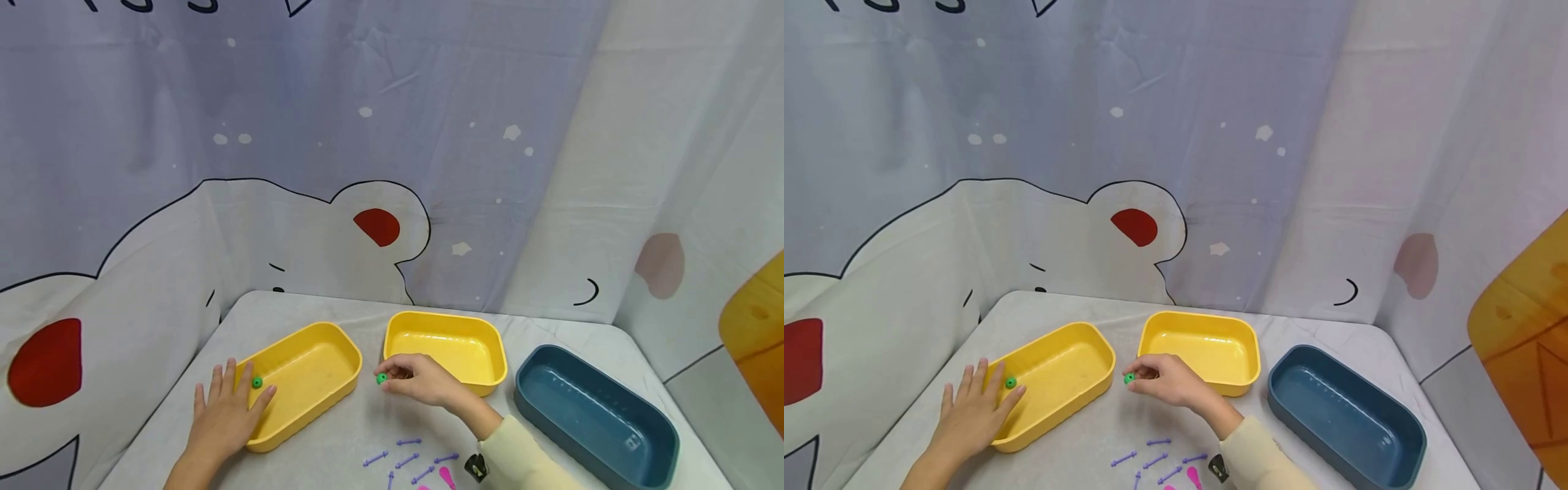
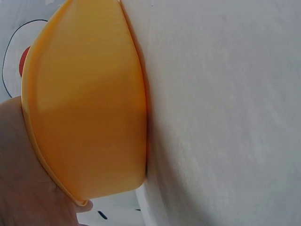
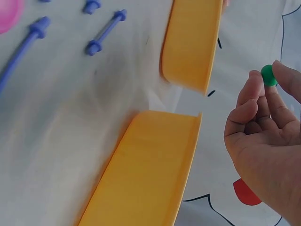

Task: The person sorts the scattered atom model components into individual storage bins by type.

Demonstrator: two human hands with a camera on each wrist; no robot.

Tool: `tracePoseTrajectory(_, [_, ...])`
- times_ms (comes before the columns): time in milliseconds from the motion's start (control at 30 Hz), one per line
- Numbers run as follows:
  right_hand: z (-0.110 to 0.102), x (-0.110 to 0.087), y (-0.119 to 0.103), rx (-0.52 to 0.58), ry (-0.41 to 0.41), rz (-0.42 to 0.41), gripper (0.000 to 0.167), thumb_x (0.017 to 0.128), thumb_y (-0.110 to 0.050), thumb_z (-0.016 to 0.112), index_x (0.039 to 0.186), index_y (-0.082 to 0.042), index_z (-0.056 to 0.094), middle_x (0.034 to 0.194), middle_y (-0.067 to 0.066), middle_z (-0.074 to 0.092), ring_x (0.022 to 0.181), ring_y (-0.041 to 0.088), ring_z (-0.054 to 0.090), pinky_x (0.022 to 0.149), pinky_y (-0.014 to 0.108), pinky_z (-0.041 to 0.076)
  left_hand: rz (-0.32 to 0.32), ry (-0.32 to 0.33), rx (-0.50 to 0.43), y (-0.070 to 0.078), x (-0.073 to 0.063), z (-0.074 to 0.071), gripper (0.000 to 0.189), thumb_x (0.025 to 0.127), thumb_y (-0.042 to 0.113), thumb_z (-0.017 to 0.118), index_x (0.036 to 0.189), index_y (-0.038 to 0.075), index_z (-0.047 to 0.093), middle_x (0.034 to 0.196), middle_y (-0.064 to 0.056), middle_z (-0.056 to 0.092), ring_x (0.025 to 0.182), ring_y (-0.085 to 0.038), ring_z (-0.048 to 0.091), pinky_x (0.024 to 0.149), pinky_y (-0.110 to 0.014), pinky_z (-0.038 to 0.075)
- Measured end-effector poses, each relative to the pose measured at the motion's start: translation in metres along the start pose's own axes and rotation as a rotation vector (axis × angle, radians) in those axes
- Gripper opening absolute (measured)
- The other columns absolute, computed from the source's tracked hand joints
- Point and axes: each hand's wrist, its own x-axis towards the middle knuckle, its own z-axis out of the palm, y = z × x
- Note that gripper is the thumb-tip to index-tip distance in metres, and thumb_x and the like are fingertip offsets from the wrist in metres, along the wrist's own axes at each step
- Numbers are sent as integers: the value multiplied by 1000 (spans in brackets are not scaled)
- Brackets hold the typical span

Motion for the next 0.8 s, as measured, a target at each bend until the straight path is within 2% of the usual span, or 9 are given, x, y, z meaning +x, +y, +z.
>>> tracePoseTrajectory(300, [5,17,-1,13,41,25,14,94,-29,74,108,-26,76,91,-7,66,86,13,57,75,25,48,1,-4,2,2,0,-1,95,100,71,31,158,-3,22,161,-38,4,147,-58,-2,111,-75,-9])
tracePoseTrajectory(567, [10,30,-8,29,57,30,23,95,-28,73,115,-17,75,92,-4,65,85,15,55,69,25,47,13,18,12,1,0,0,93,101,70,32,158,-3,23,161,-38,5,147,-58,1,111,-76,-7])
tracePoseTrajectory(800, [14,43,-12,14,61,53,24,95,-30,72,115,-18,75,92,-4,65,86,15,56,72,25,49,14,22,12,0,0,1,92,101,68,33,158,-3,23,161,-38,6,147,-59,1,110,-77,-7])
